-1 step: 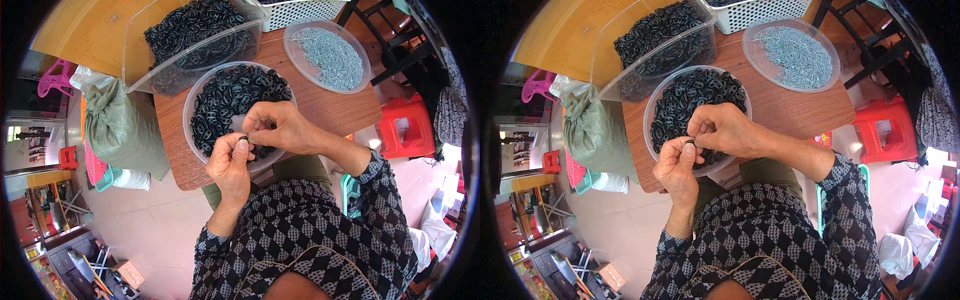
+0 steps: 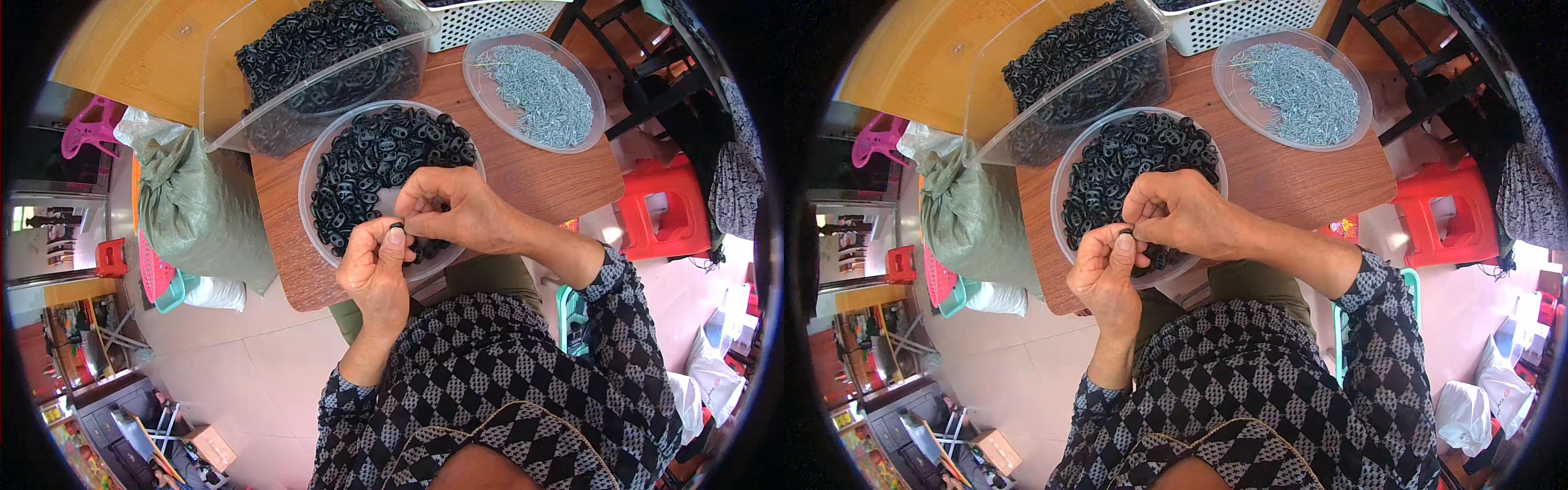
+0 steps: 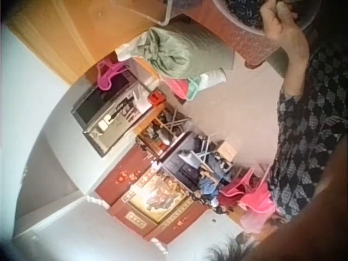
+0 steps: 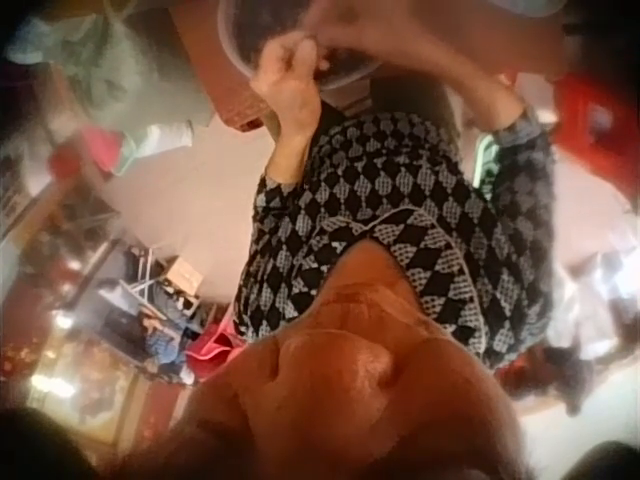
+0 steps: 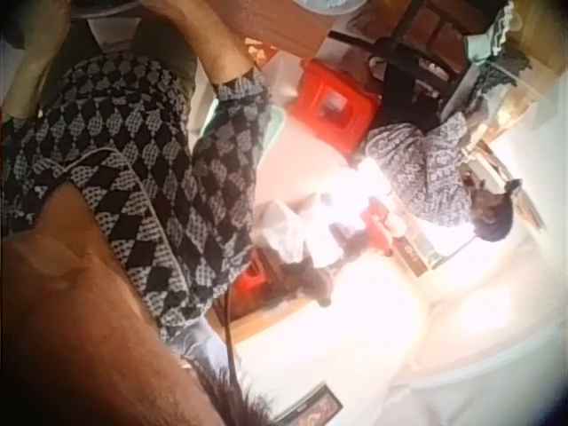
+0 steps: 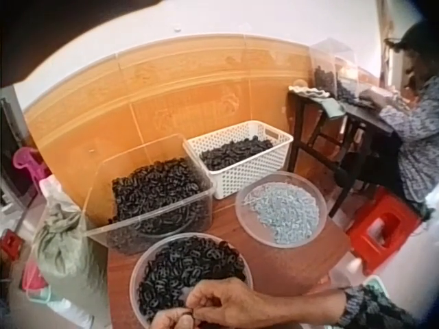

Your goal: The person assembles plastic cord locks by taking springs and plastic toggle pieces from containers and inserting the springs into the toggle bodies by hand.

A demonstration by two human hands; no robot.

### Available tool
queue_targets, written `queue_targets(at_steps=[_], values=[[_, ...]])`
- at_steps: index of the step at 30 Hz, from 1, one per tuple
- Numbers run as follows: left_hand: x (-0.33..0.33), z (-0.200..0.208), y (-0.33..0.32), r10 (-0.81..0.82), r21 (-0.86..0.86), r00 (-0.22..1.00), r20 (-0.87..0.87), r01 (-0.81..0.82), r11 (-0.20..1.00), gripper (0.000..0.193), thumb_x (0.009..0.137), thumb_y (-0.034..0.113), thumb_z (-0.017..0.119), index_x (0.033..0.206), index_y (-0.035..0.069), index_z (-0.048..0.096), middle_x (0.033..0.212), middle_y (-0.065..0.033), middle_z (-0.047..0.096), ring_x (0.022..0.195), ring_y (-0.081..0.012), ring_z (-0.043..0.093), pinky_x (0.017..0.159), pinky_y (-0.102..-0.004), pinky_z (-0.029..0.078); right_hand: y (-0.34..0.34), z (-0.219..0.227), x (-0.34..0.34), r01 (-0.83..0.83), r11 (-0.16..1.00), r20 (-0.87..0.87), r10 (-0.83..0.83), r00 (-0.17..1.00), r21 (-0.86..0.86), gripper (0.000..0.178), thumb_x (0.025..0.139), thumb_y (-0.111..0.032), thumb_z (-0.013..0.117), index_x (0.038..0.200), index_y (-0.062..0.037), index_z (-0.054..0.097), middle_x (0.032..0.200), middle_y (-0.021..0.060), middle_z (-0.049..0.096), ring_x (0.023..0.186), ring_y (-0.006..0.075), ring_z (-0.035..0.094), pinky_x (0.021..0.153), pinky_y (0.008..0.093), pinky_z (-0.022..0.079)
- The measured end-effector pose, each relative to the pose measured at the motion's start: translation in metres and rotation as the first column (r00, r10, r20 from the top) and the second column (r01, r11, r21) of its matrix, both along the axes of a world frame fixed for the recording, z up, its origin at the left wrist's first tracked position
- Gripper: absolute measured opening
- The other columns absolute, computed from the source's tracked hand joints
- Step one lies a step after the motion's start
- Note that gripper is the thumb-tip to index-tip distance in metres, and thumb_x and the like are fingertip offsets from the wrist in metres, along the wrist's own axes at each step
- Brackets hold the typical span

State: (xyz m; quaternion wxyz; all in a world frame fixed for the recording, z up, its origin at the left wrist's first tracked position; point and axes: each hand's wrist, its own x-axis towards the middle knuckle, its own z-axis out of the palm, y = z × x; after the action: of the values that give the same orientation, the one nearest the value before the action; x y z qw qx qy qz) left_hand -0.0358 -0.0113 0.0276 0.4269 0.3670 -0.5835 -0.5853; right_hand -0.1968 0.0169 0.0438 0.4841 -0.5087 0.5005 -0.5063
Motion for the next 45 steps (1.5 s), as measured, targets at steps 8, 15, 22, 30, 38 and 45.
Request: queue_targets(at_steps=[8, 15, 22, 30, 38, 45], values=[[-0.002, 0.004, -0.004, 0.070, -0.027, 0.997, 0.022, -0.069, 0.997, 0.010, 0.089, 0.003, 0.059, 0.091, -0.006, 0.060, 0.079, -0.0084, 0.063, 0.062, -0.0095, 0.056, 0.055, -0.0200, 0.048, -0.003, -0.005, 0.013, 0.105, 0.994, 0.136, -0.105, 0.985, 0.011, 0.008, 0.079, -0.001, 0.063, 0.085, 0.0028, 0.058, 0.072, 0.0037, 0.060, 0.066, 0.0077, 0.056, 0.058, 0.0237, 0.046], [-0.002, 0.003, -0.009, 0.070, 0.077, 0.990, -0.120, -0.061, 0.995, 0.009, 0.088, 0.001, 0.058, 0.092, -0.007, 0.060, 0.080, -0.0099, 0.064, 0.062, -0.0110, 0.058, 0.055, -0.0208, 0.049, -0.004, -0.004, 0.020, 0.183, 0.983, 0.101, -0.181, 0.978, -0.014, 0.009, 0.080, -0.002, 0.062, 0.088, 0.0021, 0.059, 0.072, 0.0028, 0.059, 0.066, 0.0062, 0.054, 0.057, 0.0232, 0.045], [-0.004, 0.001, -0.003, 0.110, -0.052, 0.994, -0.019, -0.111, 0.992, 0.010, 0.089, 0.001, 0.057, 0.093, -0.007, 0.059, 0.079, -0.0093, 0.063, 0.063, -0.0107, 0.058, 0.056, -0.0211, 0.050, -0.003, -0.006, 0.027, 0.246, 0.968, 0.058, -0.243, 0.968, -0.047, 0.007, 0.081, -0.002, 0.061, 0.087, 0.0002, 0.060, 0.071, 0.0027, 0.057, 0.065, 0.0078, 0.055, 0.056, 0.0237, 0.045], [-0.004, -0.002, -0.007, 0.111, 0.022, 0.990, -0.089, -0.110, 0.994, 0.010, 0.091, 0.004, 0.057, 0.094, -0.005, 0.060, 0.078, -0.0060, 0.063, 0.062, -0.0071, 0.055, 0.056, -0.0194, 0.048, -0.010, -0.015, 0.032, 0.270, 0.883, -0.251, -0.381, 0.890, -0.384, 0.007, 0.083, -0.006, 0.059, 0.089, -0.0016, 0.060, 0.076, 0.0089, 0.061, 0.075, 0.0244, 0.057, 0.067, 0.0354, 0.046], [-0.002, 0.001, -0.012, 0.116, 0.072, 0.989, -0.097, -0.109, 0.991, 0.012, 0.091, 0.005, 0.056, 0.096, -0.005, 0.060, 0.079, -0.0074, 0.064, 0.062, -0.0080, 0.057, 0.057, -0.0192, 0.049, -0.007, -0.013, 0.031, 0.265, 0.920, -0.175, -0.323, 0.930, -0.287, 0.007, 0.082, -0.005, 0.059, 0.089, -0.0030, 0.060, 0.076, 0.0083, 0.061, 0.074, 0.0235, 0.056, 0.068, 0.0347, 0.046], [-0.002, -0.002, -0.011, 0.106, 0.066, 0.987, -0.120, -0.098, 0.993, 0.012, 0.091, 0.005, 0.057, 0.096, -0.006, 0.059, 0.079, -0.0071, 0.063, 0.062, -0.0081, 0.057, 0.057, -0.0194, 0.049, -0.011, -0.018, 0.031, 0.215, 0.867, -0.323, -0.382, 0.866, -0.449, 0.008, 0.076, -0.002, 0.061, 0.082, -0.0050, 0.056, 0.072, 0.0069, 0.056, 0.070, 0.0245, 0.051, 0.063, 0.0355, 0.043]])
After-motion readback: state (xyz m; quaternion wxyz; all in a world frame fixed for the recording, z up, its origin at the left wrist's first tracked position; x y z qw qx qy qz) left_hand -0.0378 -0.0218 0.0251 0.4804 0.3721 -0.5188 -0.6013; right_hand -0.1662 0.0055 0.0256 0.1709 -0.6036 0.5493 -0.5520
